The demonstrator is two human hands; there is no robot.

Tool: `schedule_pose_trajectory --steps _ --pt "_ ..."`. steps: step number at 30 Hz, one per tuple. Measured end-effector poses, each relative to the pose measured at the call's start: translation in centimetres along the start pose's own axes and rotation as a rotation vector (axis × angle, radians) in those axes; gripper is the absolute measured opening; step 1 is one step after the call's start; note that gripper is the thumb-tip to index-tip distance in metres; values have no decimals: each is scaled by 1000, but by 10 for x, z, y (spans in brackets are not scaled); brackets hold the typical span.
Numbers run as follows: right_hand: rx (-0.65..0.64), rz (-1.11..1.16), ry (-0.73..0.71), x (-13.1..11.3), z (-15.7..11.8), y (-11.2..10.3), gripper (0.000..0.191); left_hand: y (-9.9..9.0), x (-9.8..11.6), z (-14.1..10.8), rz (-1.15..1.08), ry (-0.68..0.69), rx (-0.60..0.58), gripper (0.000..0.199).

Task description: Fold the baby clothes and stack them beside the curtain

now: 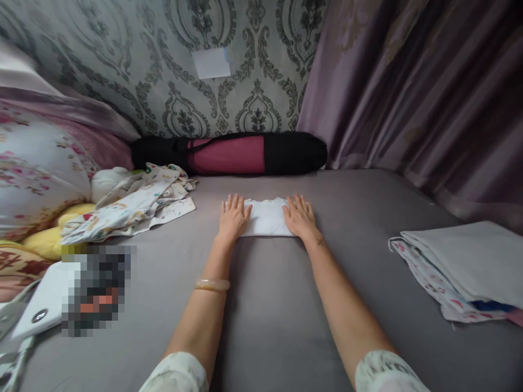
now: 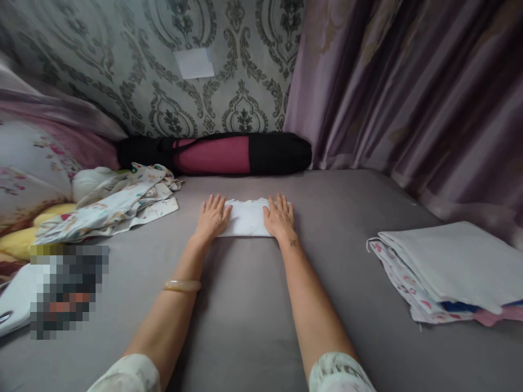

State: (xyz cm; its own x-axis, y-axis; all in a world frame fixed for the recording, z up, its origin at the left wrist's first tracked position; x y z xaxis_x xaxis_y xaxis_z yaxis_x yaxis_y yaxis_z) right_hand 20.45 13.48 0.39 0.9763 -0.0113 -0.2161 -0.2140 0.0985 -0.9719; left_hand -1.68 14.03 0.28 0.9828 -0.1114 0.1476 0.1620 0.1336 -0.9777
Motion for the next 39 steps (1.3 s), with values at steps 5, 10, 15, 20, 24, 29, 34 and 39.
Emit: schedule_pose_trajectory --steps 5,10,15,20,24,29,34,39 --pt "-55 -15 -4 1 1 13 58 12 4 -1 -32 4 -154 66" --pt "-62 -5 6 3 1 10 57 9 0 -1 -59 -3 -154 65" --pt "22 26 -46 -18 -5 1 53 -1 24 -3 -7 92 -46 61" --pt "-7 45 -153 -38 -11 10 51 8 47 -8 -62 178 -103 56" --pt "-12 26 -151 -37 -12 15 51 15 46 -7 -128 161 -134 56" --pt "-93 33 -119 -38 -9 7 52 8 35 5 -349 155 -111 52" --pt "-67 42 -161 -67 -5 3 56 -15 4 13 -639 61 96 47" --pt "-52 36 -197 -89 -5 16 60 -24 -26 7 -730 -112 108 46"
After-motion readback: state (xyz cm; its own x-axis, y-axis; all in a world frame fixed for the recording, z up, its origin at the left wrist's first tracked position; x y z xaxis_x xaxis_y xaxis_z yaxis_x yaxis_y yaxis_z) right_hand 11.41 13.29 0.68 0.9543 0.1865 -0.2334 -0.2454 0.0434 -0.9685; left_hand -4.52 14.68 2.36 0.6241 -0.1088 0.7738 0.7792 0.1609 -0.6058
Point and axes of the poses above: each hand's wrist, its own z-axis towards the middle knuckle, its own y-axis out of the palm, x = y × z, the point moved 1 cm from there along z, towards the middle knuckle, and after that the axes turned 3 degrees about y, right-handed, at the moved point
